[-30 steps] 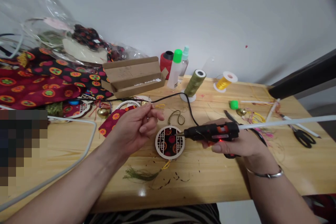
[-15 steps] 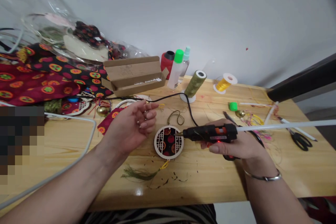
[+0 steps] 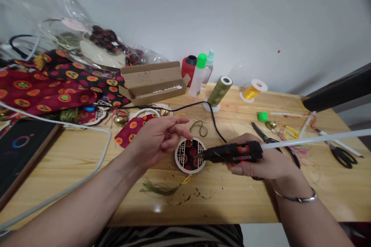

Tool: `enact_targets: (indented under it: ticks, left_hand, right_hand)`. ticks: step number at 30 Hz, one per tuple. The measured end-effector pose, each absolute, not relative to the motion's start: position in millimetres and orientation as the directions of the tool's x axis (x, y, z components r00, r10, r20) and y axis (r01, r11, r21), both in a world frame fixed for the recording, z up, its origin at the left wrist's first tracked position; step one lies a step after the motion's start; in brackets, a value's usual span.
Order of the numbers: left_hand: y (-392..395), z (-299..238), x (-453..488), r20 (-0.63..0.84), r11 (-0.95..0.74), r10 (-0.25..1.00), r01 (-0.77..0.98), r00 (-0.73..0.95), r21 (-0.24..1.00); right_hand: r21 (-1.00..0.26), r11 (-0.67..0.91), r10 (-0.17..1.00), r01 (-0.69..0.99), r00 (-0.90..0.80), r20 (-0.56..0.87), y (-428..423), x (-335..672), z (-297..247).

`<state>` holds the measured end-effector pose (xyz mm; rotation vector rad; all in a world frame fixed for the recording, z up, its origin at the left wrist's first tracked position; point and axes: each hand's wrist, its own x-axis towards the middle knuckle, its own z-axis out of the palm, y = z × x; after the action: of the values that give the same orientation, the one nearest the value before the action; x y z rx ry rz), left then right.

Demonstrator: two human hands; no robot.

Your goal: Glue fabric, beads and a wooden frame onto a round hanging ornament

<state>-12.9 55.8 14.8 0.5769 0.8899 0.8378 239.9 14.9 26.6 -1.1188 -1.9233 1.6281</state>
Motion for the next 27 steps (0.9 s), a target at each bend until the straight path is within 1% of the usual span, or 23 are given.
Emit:
enact_targets:
  ticks: [4, 7, 12, 16, 19, 27]
  left_hand:
    - [53.5, 15.3, -14.2, -0.361, 0.525, 0.841, -0.443, 0.404, 0.727]
    - [52.6, 15.8, -13.0, -0.334, 0.510, 0.850, -0.481, 0.406, 0.713]
    - [53.6, 13.6, -12.1, -0.353, 0.499, 0.862, -0.487, 0.364, 0.717]
    - [55.7, 12.0, -13.8, -0.371, 0.490, 0.871, -0.522, 0.322, 0.698]
    - [56.4, 10.9, -14.5, -0.370, 0.498, 0.867, -0.541, 0.334, 0.677]
    - [55.8, 10.5, -13.2, -0.380, 0.508, 0.860, -0.499, 0.340, 0.703]
  right_hand:
    - [-0.952, -0.003, 0.774, 0.307, -0.602, -0.196, 14.6, 241.2, 26.6]
    - [-0.945, -0.005, 0.799, 0.328, -0.566, -0.201, 15.0, 242.7, 26.5]
    - [-0.934, -0.022, 0.849, 0.356, -0.487, -0.206, 16.1, 244.2, 26.1]
    - [-0.927, -0.020, 0.842, 0.375, -0.493, -0.218, 17.2, 244.3, 25.0]
    - [-0.921, -0.022, 0.846, 0.388, -0.484, -0.224, 17.7, 245.6, 25.3]
    - [-0.913, 0.051, 0.823, 0.404, -0.535, -0.191, 19.3, 246.0, 25.6]
